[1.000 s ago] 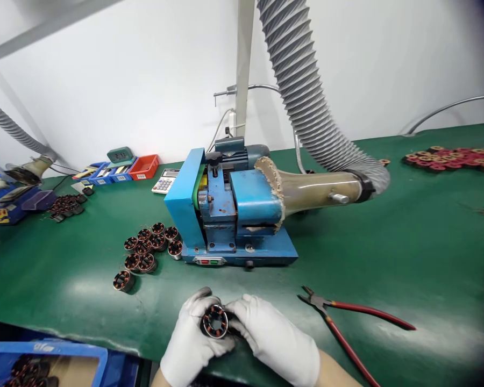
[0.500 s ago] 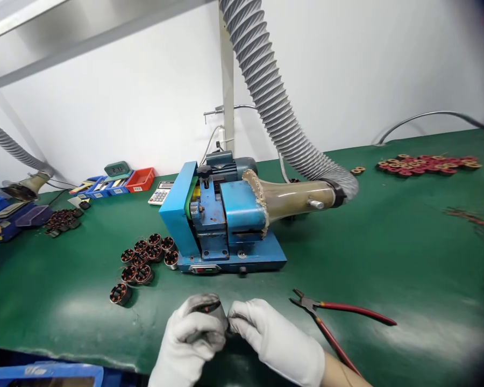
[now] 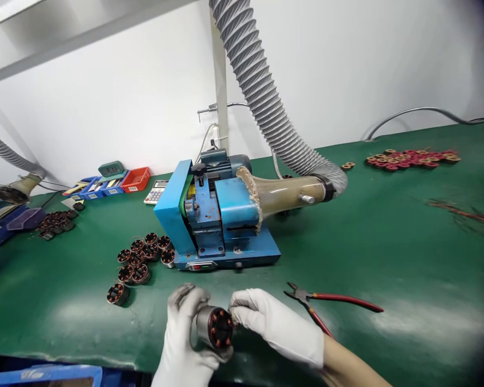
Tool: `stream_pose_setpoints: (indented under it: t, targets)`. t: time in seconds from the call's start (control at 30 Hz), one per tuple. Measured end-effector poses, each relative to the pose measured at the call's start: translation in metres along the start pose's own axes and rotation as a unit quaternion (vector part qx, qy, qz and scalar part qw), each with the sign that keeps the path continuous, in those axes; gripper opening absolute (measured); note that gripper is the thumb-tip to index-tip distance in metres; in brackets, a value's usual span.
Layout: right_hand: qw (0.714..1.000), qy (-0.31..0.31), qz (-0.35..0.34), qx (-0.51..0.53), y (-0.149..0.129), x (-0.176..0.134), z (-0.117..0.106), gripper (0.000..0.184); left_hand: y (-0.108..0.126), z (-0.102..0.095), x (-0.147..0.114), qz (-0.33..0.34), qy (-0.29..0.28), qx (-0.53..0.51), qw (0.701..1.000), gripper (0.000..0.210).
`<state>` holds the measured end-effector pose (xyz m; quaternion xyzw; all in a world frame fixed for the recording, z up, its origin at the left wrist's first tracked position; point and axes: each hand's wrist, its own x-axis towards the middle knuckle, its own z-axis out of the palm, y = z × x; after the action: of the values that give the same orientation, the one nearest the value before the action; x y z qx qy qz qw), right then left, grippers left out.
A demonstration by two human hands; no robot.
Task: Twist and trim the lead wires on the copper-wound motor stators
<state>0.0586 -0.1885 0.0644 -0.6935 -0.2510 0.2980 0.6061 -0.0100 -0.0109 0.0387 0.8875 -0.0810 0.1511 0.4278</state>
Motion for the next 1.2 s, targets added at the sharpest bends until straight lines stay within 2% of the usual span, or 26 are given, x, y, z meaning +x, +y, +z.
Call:
stream_pose_setpoints:
  t: [0.03, 0.1, 0.2, 0.27, 0.33, 0.4, 0.47, 0.53, 0.6, 0.63, 0.7, 0.8, 0.87, 0.97, 1.07, 1.2]
  targets:
    - [1.000, -0.005, 0.003, 0.015, 0.000, 0.000, -0.001, 0.023, 0.000, -0.002, 0.001, -0.011, -0.029, -0.008, 0.999, 0.053]
    - [1.000, -0.006, 0.008, 0.000, 0.000, 0.000, 0.000, 0.023, 0.000, -0.006, 0.005, -0.024, -0.080, -0.053, 0.995, 0.045]
    - [0.993, 0.015, 0.009, -0.114, 0.000, -0.001, 0.002, 0.022, 0.000, -0.010, 0.009, -0.023, -0.117, -0.122, 0.985, 0.023]
    - [0.984, 0.026, 0.003, -0.174, 0.002, -0.001, 0.004, 0.023, 0.000, -0.010, 0.009, 0.013, -0.100, -0.100, 0.990, 0.014]
    - [0.988, 0.018, 0.001, -0.151, 0.004, 0.000, 0.005, 0.022, -0.001, -0.008, 0.007, 0.043, -0.039, -0.014, 0.998, 0.016]
    - [0.997, 0.003, 0.007, -0.075, 0.008, 0.002, 0.005, 0.019, -0.004, -0.005, 0.004, 0.052, 0.004, 0.074, 0.996, 0.039]
    - [0.999, 0.008, 0.015, -0.031, 0.011, 0.004, 0.005, 0.017, -0.007, -0.002, 0.002, 0.077, 0.003, 0.093, 0.993, 0.050]
    - [0.997, 0.039, 0.013, -0.061, 0.014, 0.006, 0.006, 0.018, -0.008, 0.002, 0.000, 0.089, -0.016, 0.061, 0.994, 0.040]
    - [0.993, 0.061, 0.018, -0.095, 0.017, 0.007, 0.007, 0.019, -0.008, 0.006, -0.002, 0.056, -0.019, 0.024, 0.998, 0.026]
    - [0.994, 0.056, 0.027, -0.094, 0.019, 0.008, 0.008, 0.019, -0.008, 0.008, -0.004, 0.023, -0.008, 0.013, 1.000, 0.022]
    - [0.996, 0.010, 0.055, -0.063, 0.025, 0.010, 0.010, 0.020, -0.011, 0.012, -0.008, -0.023, 0.016, 0.008, 1.000, 0.032]
    - [0.992, -0.071, 0.096, -0.047, 0.041, 0.017, 0.013, 0.020, -0.022, 0.017, -0.015, 0.010, 0.012, 0.067, 0.998, 0.060]
    - [0.986, -0.104, 0.112, -0.069, 0.049, 0.023, 0.014, 0.020, -0.032, 0.019, -0.016, 0.046, -0.025, 0.104, 0.993, 0.061]
    - [0.977, -0.122, 0.108, -0.137, 0.050, 0.031, 0.012, 0.020, -0.042, 0.022, -0.014, 0.004, -0.060, 0.120, 0.991, 0.049]
    - [0.963, -0.103, 0.069, -0.237, 0.040, 0.036, 0.006, 0.016, -0.046, 0.023, -0.009, -0.049, -0.063, 0.132, 0.988, 0.044]
    - [0.932, -0.100, 0.036, -0.347, 0.035, 0.035, -0.010, 0.012, -0.047, 0.023, -0.008, -0.042, -0.051, 0.141, 0.988, 0.045]
